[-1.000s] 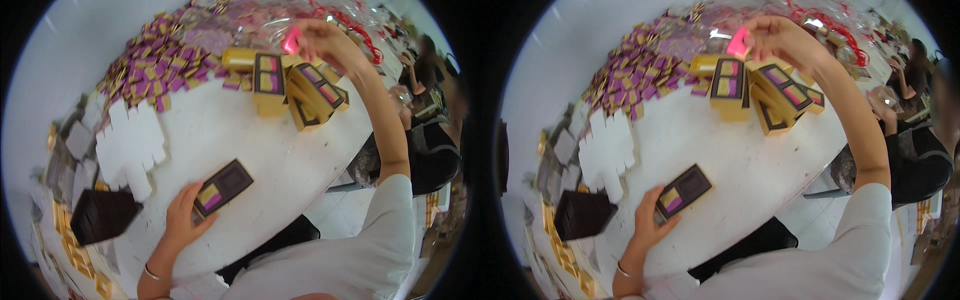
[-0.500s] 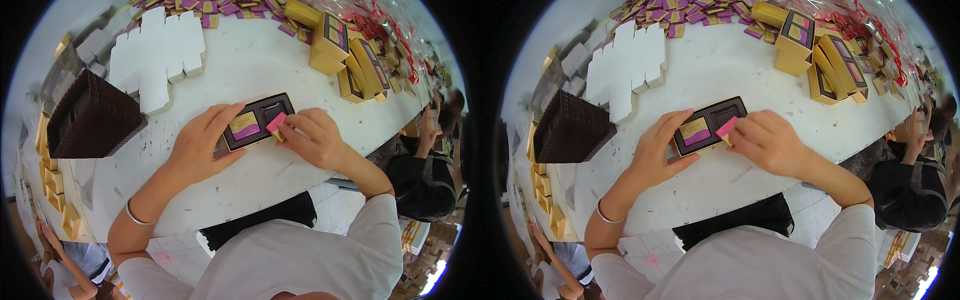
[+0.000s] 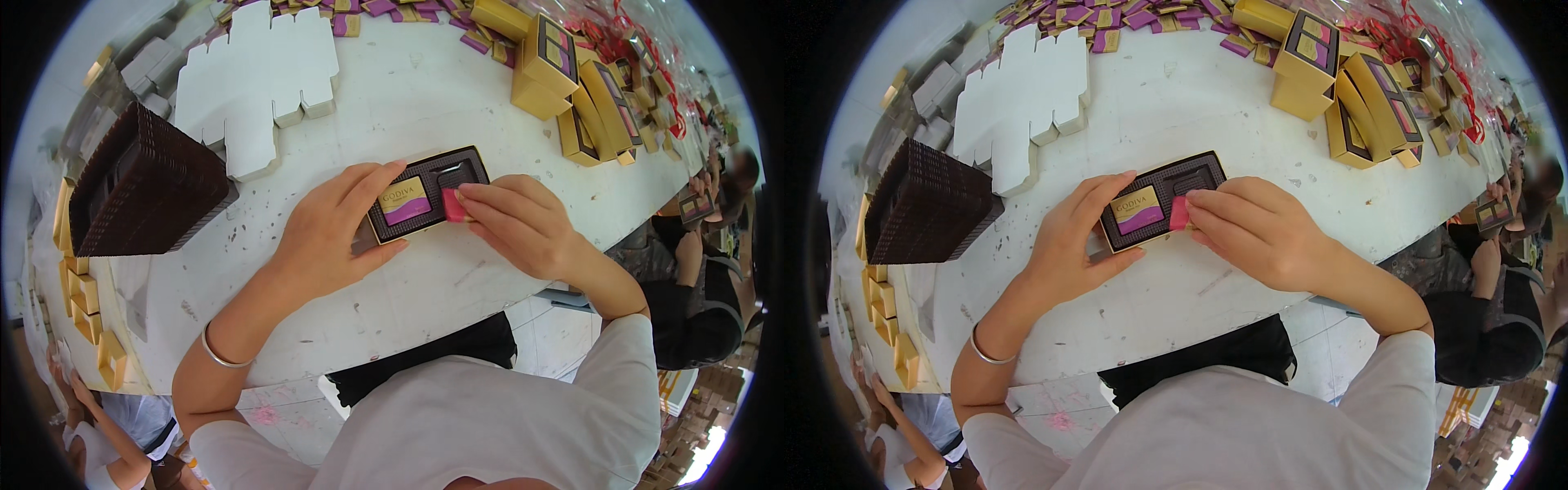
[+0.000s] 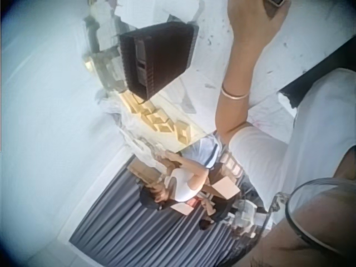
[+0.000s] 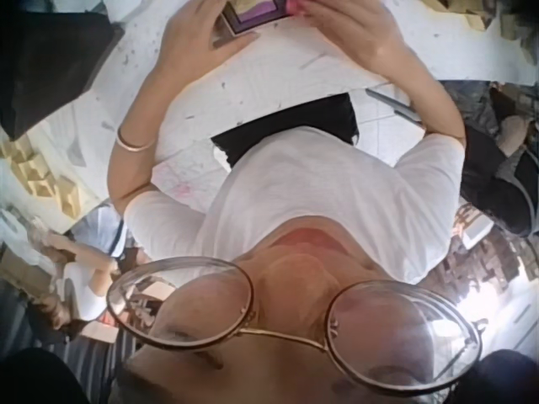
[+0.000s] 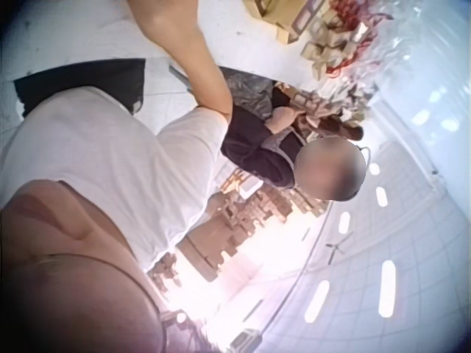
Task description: The person assembles cosmetic compacts by placing a black plastic tray into a gold box, then inserting two small colored inserts into the tray. The person repeats this process with multiple units, stacking the finished compacts on the table.
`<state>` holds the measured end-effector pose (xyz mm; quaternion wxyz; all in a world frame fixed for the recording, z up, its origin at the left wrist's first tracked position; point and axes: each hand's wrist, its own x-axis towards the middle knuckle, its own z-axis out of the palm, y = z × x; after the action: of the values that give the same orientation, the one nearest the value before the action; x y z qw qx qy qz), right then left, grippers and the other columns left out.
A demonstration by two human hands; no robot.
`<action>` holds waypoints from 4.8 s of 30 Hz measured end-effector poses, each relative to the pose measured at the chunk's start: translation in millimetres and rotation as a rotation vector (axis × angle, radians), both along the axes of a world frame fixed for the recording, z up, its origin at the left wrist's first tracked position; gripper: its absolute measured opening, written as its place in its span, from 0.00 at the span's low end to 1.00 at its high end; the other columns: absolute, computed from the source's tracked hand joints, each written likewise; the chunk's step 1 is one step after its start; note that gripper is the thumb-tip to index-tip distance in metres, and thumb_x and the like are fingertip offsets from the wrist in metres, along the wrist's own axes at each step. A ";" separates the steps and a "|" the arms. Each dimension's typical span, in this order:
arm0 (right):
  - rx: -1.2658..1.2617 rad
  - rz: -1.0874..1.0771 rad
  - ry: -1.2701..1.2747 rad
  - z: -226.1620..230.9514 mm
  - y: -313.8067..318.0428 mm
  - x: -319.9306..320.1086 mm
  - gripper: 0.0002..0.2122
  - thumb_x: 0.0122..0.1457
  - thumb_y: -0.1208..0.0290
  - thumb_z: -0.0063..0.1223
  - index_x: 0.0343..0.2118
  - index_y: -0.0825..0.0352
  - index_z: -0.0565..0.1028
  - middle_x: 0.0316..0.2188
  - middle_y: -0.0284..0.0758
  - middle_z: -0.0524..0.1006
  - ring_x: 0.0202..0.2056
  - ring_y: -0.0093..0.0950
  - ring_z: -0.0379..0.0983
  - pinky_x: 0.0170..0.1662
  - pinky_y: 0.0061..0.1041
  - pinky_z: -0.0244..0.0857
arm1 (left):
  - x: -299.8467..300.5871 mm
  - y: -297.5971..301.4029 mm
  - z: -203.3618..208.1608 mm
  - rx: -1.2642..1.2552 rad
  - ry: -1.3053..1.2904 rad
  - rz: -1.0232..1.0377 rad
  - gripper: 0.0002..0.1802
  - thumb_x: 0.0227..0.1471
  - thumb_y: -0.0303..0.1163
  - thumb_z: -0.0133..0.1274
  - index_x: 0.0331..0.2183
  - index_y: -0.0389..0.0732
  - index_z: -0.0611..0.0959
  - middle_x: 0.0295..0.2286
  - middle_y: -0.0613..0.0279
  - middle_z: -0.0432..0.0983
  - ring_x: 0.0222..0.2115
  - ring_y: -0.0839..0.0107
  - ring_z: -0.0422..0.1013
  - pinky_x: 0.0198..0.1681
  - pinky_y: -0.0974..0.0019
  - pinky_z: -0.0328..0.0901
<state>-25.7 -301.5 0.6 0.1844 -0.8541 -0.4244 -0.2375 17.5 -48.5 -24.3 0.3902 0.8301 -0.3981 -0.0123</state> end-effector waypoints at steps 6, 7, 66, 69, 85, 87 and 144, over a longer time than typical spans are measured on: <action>-0.094 0.193 0.136 -0.4 -28.3 31.0 0.15 0.40 0.79 0.58 0.35 0.73 0.75 0.43 0.44 0.73 0.45 0.42 0.69 0.45 0.34 0.66 | 1.4 -1.0 0.8 0.002 -0.023 -0.003 0.41 0.35 0.30 0.64 0.53 0.42 0.66 0.45 0.54 0.67 0.37 0.60 0.69 0.33 0.66 0.67; -0.090 0.144 0.159 3.1 -32.9 27.6 0.14 0.42 0.79 0.57 0.36 0.72 0.75 0.45 0.44 0.72 0.46 0.42 0.68 0.47 0.35 0.64 | 1.4 -1.2 1.4 0.006 -0.018 -0.004 0.41 0.35 0.30 0.64 0.53 0.42 0.66 0.45 0.53 0.67 0.38 0.59 0.69 0.34 0.66 0.67; -0.055 -0.206 -0.091 33.2 -57.1 -8.4 0.15 0.52 0.81 0.49 0.45 0.70 0.71 0.52 0.46 0.67 0.55 0.44 0.61 0.57 0.38 0.54 | -86.7 297.5 82.2 0.075 -0.491 1.430 0.26 0.47 0.42 0.58 0.46 0.40 0.76 0.42 0.50 0.71 0.42 0.61 0.67 0.47 0.61 0.61; -0.030 0.021 0.016 51.2 9.6 17.1 0.17 0.49 0.84 0.50 0.44 0.70 0.71 0.52 0.45 0.67 0.55 0.45 0.62 0.56 0.39 0.55 | -138.3 372.1 24.3 0.705 -0.294 1.458 0.41 0.40 0.52 0.61 0.53 0.44 0.70 0.52 0.41 0.61 0.54 0.50 0.57 0.55 0.55 0.54; 0.086 0.318 0.052 91.1 198.0 116.3 0.03 0.49 0.77 0.55 0.24 0.71 0.73 0.28 0.36 0.72 0.38 0.36 0.67 0.40 0.34 0.62 | -147.9 272.8 75.6 0.330 -0.021 1.141 0.41 0.28 0.45 0.69 0.46 0.41 0.72 0.43 0.57 0.71 0.45 0.56 0.66 0.55 0.53 0.52; 0.213 0.319 0.134 88.2 193.8 122.0 0.04 0.48 0.76 0.57 0.25 0.69 0.74 0.28 0.37 0.72 0.37 0.37 0.67 0.38 0.34 0.62 | -120.4 206.8 80.6 0.171 0.017 0.843 0.42 0.28 0.45 0.69 0.46 0.39 0.70 0.42 0.55 0.71 0.44 0.58 0.68 0.50 0.58 0.59; -0.493 0.139 0.303 36.2 -39.0 -3.0 0.28 0.55 0.53 0.44 0.47 0.78 0.67 0.58 0.50 0.58 0.59 0.42 0.54 0.60 0.41 0.48 | 2.7 -28.9 12.3 0.127 0.077 -0.026 0.41 0.32 0.39 0.67 0.51 0.46 0.70 0.39 0.58 0.69 0.34 0.58 0.71 0.36 0.63 0.67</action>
<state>-28.7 -340.5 36.8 0.0486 -0.8678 -0.4942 0.0160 20.2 -77.4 -12.0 0.3516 0.8470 -0.3918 -0.0744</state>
